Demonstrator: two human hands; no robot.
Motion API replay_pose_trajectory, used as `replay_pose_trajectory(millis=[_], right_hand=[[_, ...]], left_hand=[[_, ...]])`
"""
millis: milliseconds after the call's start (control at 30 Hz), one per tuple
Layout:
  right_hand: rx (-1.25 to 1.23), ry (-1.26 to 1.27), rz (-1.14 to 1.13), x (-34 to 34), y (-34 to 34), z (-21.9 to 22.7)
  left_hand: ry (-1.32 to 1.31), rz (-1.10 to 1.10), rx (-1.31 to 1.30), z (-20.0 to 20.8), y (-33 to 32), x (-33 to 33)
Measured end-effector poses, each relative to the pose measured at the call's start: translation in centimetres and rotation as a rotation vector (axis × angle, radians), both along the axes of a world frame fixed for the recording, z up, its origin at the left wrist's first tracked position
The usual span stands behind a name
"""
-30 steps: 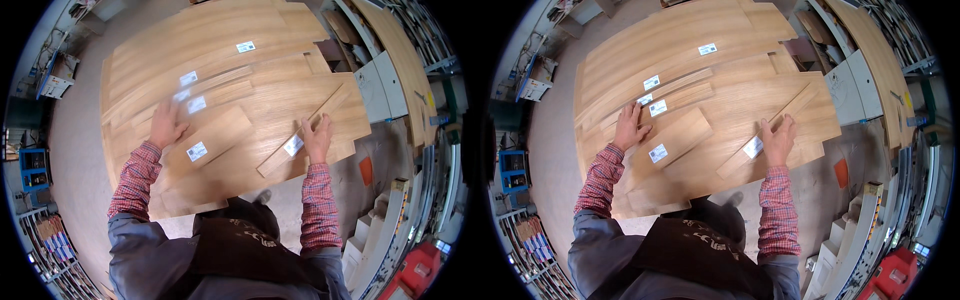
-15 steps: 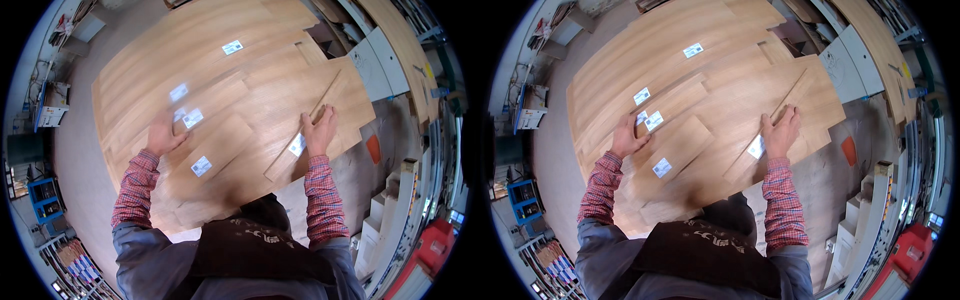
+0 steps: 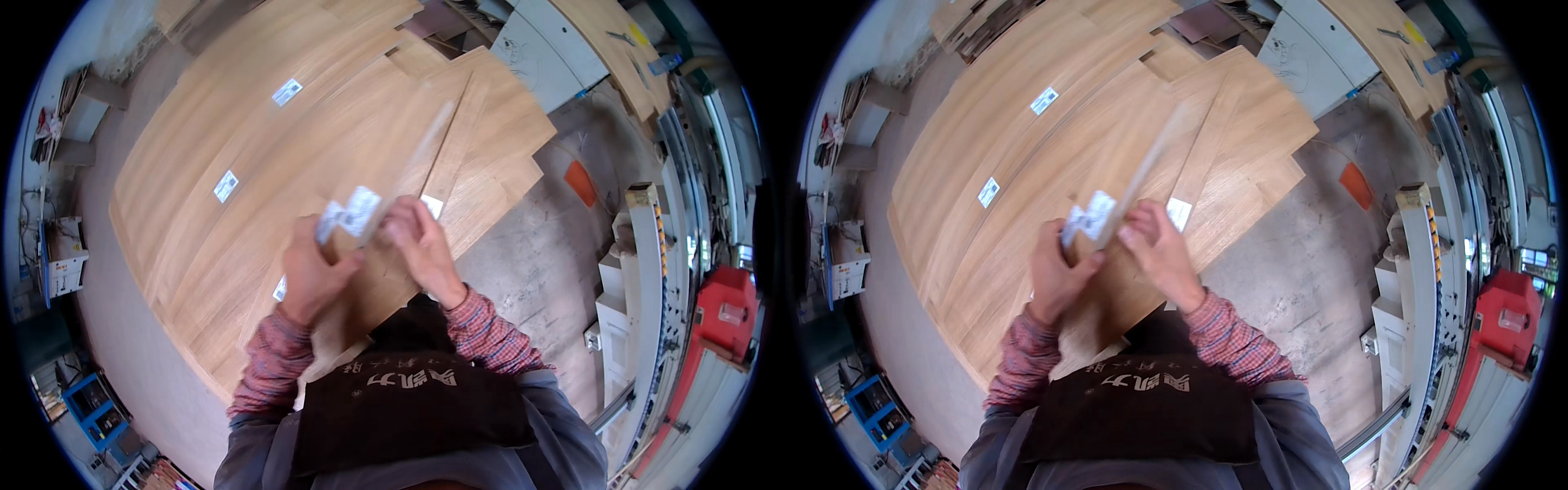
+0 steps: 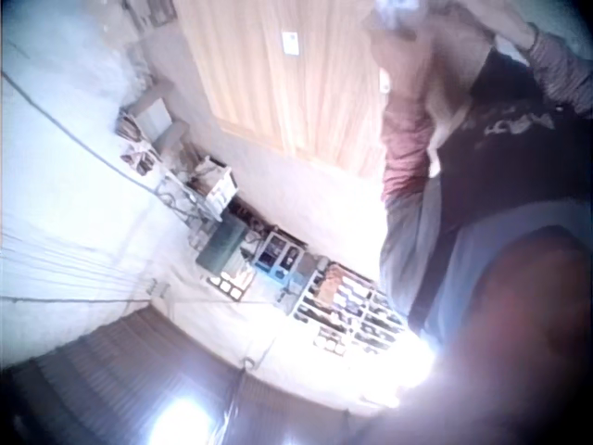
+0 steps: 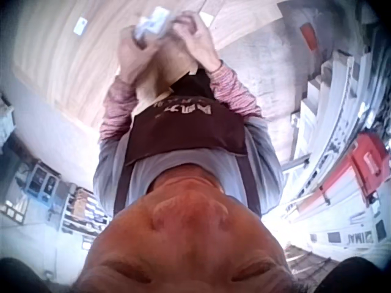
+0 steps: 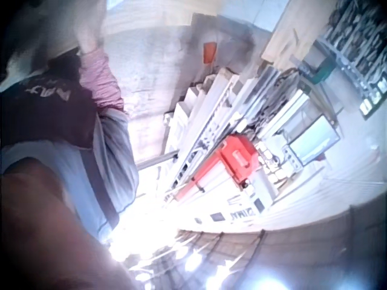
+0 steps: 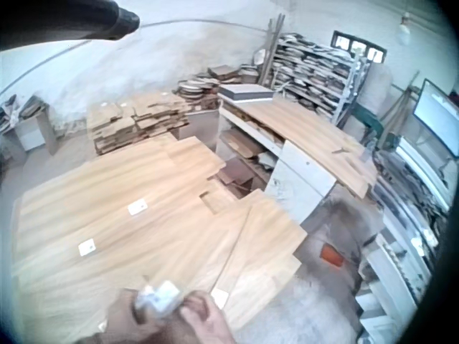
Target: The person repeatedly picks up wooden planks from a pile, places them on a conveyor belt, and feeds them into a red woodworking machine. After each plank is processed, the person retrieves it and returns it to the pile, continuing the cycle.
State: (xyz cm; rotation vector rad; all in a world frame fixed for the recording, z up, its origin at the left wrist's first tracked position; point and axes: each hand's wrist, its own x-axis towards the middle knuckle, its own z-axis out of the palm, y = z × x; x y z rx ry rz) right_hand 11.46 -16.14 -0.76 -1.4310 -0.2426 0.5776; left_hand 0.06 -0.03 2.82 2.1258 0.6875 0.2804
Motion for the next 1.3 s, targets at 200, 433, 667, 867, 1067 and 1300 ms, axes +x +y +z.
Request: replay_pose_trajectory(millis=[200,433,667,867,1067,1300], right_hand=[[0.159,0.369,-0.227,1.0,-1.9,0.0],[0.093,0.413,-0.172,2.6,-6.2,-1.1],[0.133,0.343,-0.207,3.5,-7.1,-2.4],[0.099,0.333,-0.137,4.1,-6.7,-0.1],[0.152,0.306,-0.095,8.7,-7.5,-0.1],[0.058,0.404,-0.127,16.7,-6.0,-3.3]], left_hand=[[-0.085,-0.164,0.027,-2.0,-5.9,5.1],[-0.277,-0.064,-0.690,-4.3,-8.6,5.9],[0.011,-0.217,-0.241,-0.7,-11.2,5.4],[-0.124,-0.317,0.171,-0.2,-12.5,5.9],[-0.033,-0.143,0.312,-1.0,-5.5,2.3],[0.357,0.025,0.535,-3.9,0.6,-10.2]])
